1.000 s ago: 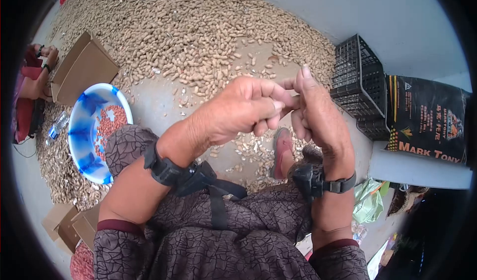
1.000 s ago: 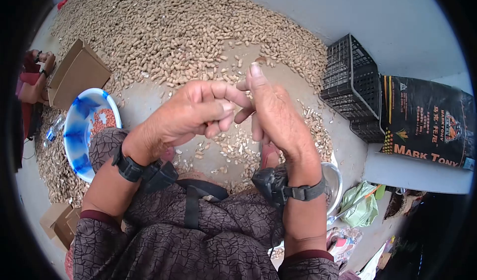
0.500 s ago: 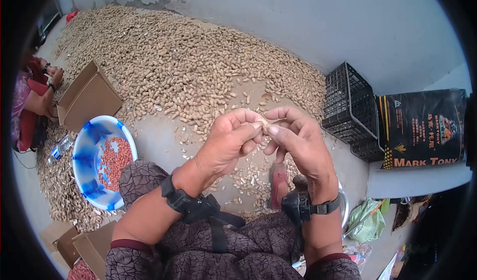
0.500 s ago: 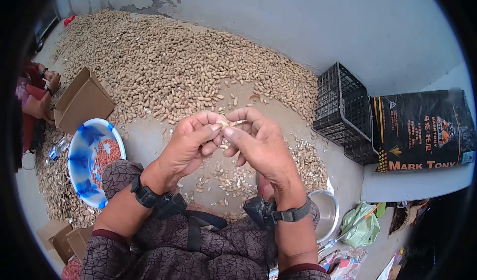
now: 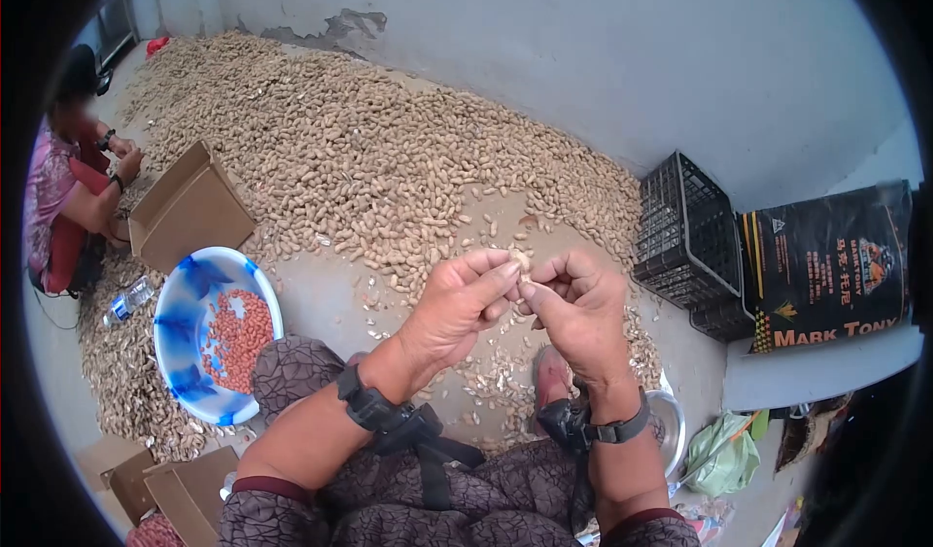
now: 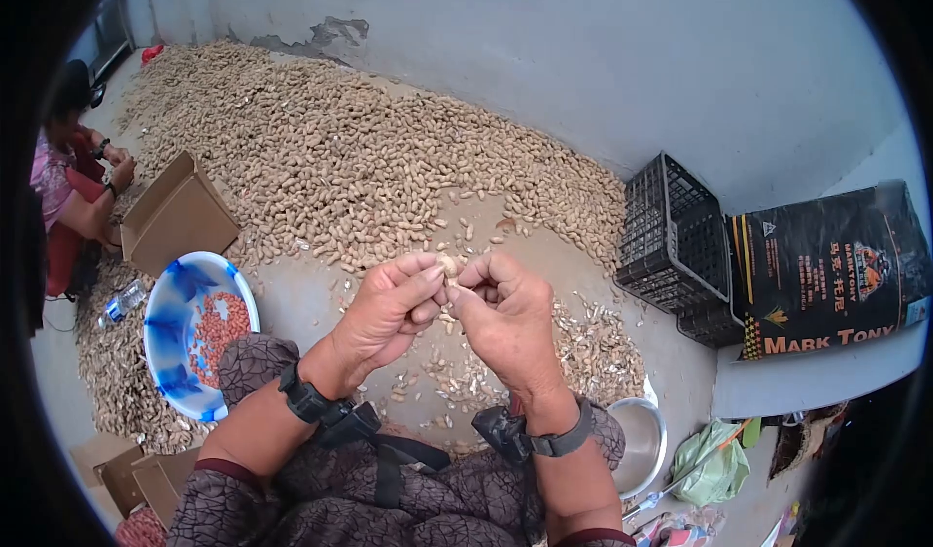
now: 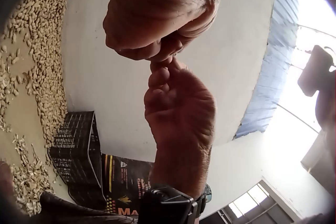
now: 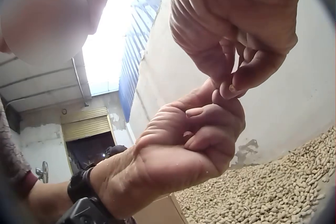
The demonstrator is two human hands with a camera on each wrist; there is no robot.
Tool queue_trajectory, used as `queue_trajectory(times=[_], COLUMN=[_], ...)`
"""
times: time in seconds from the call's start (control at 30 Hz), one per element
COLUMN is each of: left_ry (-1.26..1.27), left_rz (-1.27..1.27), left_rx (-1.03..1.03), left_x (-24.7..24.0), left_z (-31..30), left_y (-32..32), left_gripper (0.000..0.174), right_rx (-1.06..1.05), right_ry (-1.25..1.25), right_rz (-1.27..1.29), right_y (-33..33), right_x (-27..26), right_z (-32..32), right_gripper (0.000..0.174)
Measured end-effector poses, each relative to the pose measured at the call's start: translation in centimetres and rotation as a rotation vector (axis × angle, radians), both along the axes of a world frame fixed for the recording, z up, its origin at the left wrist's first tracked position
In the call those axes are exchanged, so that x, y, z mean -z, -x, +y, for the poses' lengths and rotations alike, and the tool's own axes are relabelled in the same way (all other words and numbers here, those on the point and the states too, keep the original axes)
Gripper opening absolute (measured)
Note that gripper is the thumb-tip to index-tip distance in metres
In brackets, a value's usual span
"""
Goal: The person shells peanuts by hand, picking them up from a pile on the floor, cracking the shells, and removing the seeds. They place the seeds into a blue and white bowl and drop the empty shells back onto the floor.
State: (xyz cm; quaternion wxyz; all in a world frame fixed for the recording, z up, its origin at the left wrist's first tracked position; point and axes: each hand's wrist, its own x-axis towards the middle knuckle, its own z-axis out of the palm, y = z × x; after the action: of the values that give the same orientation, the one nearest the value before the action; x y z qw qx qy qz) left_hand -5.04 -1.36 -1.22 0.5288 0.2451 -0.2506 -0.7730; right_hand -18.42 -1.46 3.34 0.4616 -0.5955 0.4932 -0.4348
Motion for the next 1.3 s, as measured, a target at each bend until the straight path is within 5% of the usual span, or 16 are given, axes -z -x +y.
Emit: queue_trajectory(times=[0.13, 0.4, 0.67, 0.93, 1.13, 1.2, 1.3], left_ry=[0.109, -0.001, 0.125, 0.132, 0.135, 0.227, 0.255], left_rz=[-0.076, 0.181, 0.116, 0.003, 0.083, -0.062, -0.075], left_rx=[-0.015, 0.04, 0.121, 0.046, 0.07, -0.004, 0.007], left_x=[0.5, 0.5, -0.2, -0.9, -0.8, -0.8, -1.0], left_z=[-0.3, -0.4, -0.2, 0.2, 0.6, 0.7, 0.6], left_y=[0.1, -0.1, -0.1, 0.1, -0.2, 0.0, -0.1], left_gripper=[0.012, 0.017, 0.02, 0.023, 0.037, 0.044, 0.037], right_rx=[-0.051, -0.037, -0.328, -0.343, -0.299, -0.257, -0.234], right_ry=[0.042, -0.106, -0.383, -0.393, -0.357, -0.322, -0.259], right_rz=[0.075, -0.038, -0.33, -0.384, -0.454, -0.439, -0.384], right_y=[0.0, -0.2, 0.1, -0.2, -0.3, -0.6, -1.1], right_x=[0.5, -0.4, -0.2, -0.6, 0.0, -0.2, -0.4], right_z=[0.1, -0.9, -1.4, -1.5, -1.5, -1.3, -1.1], right_gripper=[0.006, 0.029, 0.043, 0.034, 0.026, 0.024, 0.023])
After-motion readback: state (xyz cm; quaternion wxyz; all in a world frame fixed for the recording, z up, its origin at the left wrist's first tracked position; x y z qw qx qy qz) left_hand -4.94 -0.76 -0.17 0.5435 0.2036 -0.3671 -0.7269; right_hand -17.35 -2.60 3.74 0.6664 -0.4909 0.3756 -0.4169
